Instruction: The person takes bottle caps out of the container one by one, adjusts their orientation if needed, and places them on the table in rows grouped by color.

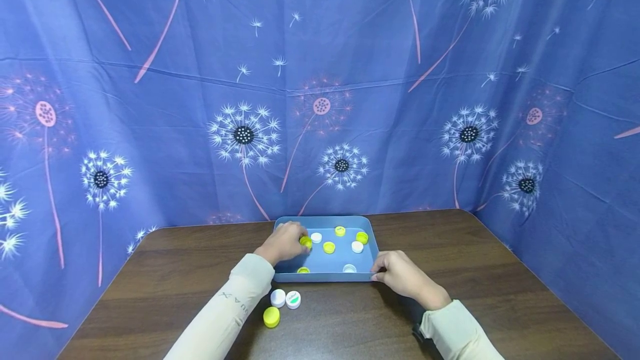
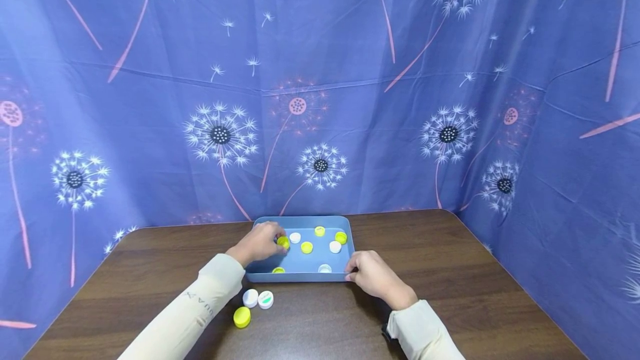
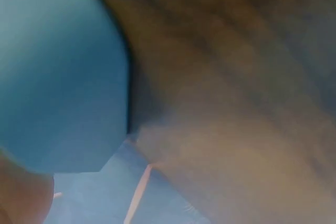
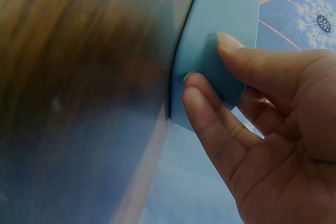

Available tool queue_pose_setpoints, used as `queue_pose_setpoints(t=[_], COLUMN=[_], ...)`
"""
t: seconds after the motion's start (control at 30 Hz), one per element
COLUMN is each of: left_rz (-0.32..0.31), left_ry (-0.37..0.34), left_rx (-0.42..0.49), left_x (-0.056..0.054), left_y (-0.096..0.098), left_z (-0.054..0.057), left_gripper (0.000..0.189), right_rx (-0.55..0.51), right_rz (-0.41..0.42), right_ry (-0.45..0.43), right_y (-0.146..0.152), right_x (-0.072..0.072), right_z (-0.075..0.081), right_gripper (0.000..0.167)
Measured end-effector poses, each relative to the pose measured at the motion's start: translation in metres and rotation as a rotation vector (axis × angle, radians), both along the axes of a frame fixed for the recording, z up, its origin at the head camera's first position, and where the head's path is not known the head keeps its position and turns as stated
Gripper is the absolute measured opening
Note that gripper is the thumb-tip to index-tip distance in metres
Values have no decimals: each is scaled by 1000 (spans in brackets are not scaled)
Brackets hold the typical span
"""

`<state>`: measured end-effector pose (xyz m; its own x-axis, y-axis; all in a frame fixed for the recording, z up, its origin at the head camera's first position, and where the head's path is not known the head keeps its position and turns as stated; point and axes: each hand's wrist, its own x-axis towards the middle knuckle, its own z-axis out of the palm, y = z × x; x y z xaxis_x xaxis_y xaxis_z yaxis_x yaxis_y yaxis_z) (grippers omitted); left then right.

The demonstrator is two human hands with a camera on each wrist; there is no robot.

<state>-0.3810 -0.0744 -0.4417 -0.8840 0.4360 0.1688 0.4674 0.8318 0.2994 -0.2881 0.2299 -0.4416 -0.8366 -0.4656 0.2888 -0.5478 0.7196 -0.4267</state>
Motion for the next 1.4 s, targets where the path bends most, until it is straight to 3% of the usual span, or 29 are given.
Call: queue_pose_setpoints(t=[0.3, 0.53, 0.73, 1.03, 1.17, 1.4], left_rz=[-74, -111, -124, -204, -206, -238], left_ry=[17, 69, 74, 66, -2, -1], left_rx=[18, 24, 135, 310, 424, 502], left_x=[10, 21, 32, 54, 70, 100], left_y=[-2, -12, -20, -25, -25, -27], left_z=[24, 37, 44, 41, 38, 30], left_gripper=[42, 33, 25, 20, 24, 34], right_rx=[-3, -10, 2, 5, 11, 3], right_rz=[7, 6, -9, -15, -21, -2], right_ry=[-7, -6, -9, -11, 5, 17], right_y=[0, -1, 0, 0, 0, 0], right_x=[0, -2, -4, -2, -2, -2], right_z=[0, -1, -2, -3, -3, -1], right_gripper=[13, 13, 15, 14, 15, 15])
